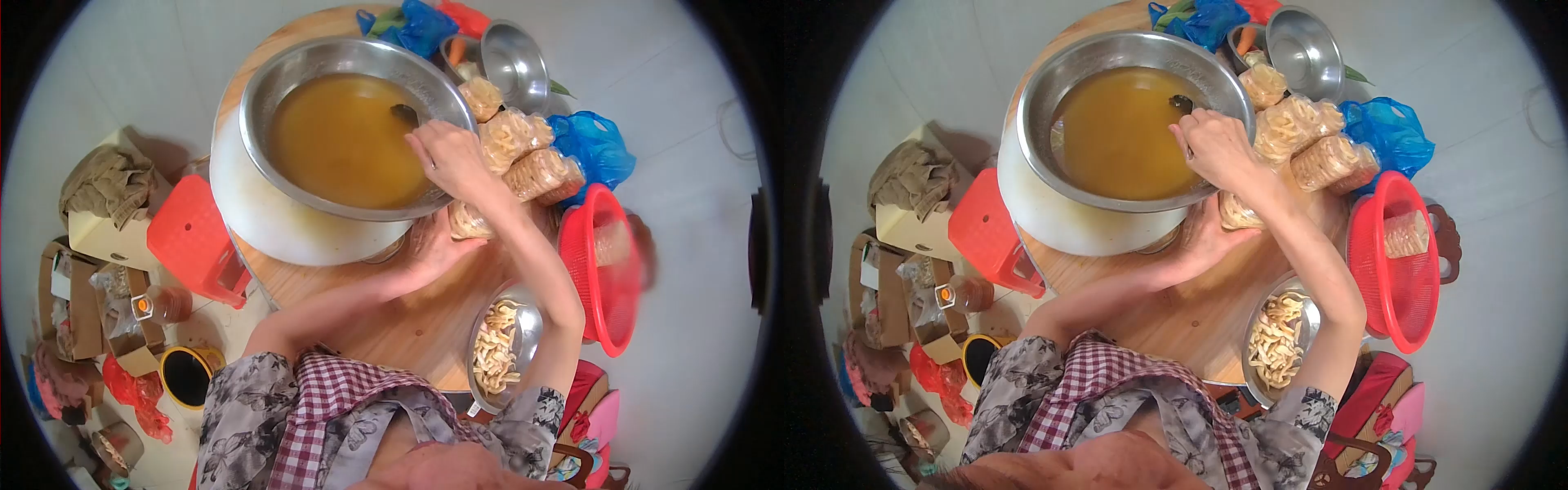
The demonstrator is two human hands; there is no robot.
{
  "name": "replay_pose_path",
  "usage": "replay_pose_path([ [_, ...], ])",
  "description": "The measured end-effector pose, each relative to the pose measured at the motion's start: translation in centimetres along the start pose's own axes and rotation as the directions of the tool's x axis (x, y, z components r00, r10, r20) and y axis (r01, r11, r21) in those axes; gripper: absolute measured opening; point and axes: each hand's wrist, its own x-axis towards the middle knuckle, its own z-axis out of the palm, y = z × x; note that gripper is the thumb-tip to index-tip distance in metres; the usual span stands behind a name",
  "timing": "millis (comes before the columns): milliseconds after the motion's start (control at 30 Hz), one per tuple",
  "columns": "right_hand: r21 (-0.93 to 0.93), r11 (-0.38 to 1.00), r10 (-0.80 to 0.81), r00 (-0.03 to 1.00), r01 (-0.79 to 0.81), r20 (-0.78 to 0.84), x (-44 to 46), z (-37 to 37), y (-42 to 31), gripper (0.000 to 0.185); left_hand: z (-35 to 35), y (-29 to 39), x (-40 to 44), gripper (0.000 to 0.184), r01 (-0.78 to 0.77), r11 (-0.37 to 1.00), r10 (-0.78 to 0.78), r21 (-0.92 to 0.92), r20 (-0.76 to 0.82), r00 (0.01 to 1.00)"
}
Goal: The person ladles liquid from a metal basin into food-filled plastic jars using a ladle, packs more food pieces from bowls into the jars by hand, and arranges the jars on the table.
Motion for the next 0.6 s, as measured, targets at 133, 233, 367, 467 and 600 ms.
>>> replay_pose_path([
  [133,0.133,0.979,0.156,0.988,-0.157,0.02,-1.4,-2.0,-1.5,0.019,-0.1,-0.5,-0.2,0.097,0.023,1.0,-0.023,0.012,0.019,1.0],
  [233,0.243,0.949,0.197,0.98,-0.201,0.038,-2.7,-3.0,-2.6,0.018,0.3,-1.6,-0.2,0.084,0.036,0.997,-0.03,-0.068,0.09,0.996],
  [367,0.495,0.806,0.313,0.943,-0.326,0.111,-3.4,-4.2,-4.0,0.019,-0.2,-1.6,0.0,0.084,0.011,0.997,0.003,-0.073,0.19,0.982],
  [467,0.665,0.549,0.452,0.849,-0.507,0.274,-3.0,-4.3,-5.2,0.024,-0.4,-1.5,0.5,0.08,0.047,0.999,-0.045,-0.004,0.251,0.967],
  [600,0.783,0.088,0.53,0.694,-0.616,0.487,-0.6,-3.8,-5.8,0.027,0.3,-2.5,-0.1,0.081,-0.016,0.998,0.028,-0.053,0.226,0.974],
])
